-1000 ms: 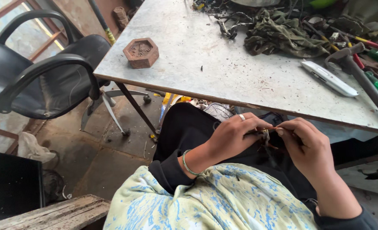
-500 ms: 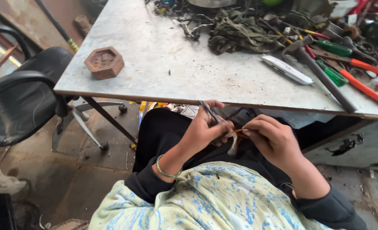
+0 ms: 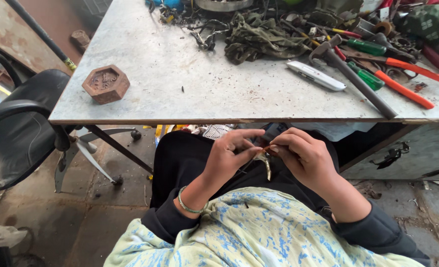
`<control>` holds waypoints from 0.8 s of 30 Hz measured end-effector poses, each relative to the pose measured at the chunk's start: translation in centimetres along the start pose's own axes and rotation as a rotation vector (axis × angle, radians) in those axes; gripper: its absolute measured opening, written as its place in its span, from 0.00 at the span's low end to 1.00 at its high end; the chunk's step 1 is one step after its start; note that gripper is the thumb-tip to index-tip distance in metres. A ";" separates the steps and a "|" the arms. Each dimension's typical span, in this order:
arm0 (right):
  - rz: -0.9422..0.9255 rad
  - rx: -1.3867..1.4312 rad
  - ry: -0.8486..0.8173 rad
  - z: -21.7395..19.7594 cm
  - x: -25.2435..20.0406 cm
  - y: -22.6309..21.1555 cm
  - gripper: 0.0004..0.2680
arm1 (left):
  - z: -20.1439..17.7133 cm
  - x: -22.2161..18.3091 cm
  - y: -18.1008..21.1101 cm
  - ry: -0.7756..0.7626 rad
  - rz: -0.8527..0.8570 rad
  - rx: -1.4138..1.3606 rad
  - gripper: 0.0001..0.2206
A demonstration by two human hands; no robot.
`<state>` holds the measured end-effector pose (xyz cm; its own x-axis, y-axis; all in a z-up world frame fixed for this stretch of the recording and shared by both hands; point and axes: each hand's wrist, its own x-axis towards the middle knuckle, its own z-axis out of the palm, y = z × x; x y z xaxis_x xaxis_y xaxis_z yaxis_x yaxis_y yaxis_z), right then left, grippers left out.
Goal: The person strips the insulation from wires using a knife and pliers.
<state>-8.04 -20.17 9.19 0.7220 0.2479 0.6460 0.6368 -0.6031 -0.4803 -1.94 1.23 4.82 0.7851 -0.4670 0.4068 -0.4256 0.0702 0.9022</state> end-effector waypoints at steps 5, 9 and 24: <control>0.064 -0.022 0.037 -0.1 0.1 0.0 0.04 | 0.6 -0.1 -2.8 -0.124 -0.127 -0.479 0.13; 0.034 -0.050 0.069 -0.2 0.3 -0.3 0.05 | 0.2 -0.7 -2.2 -0.276 -0.220 -0.423 0.11; 0.069 -0.073 0.047 -0.1 0.7 -0.6 0.05 | -1.6 -1.5 0.0 -0.376 -0.343 -0.290 0.17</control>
<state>-8.00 -19.71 9.99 0.7488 0.1689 0.6409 0.5634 -0.6715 -0.4813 -2.38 3.31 4.44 0.6198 -0.7829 0.0537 0.0068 0.0738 0.9973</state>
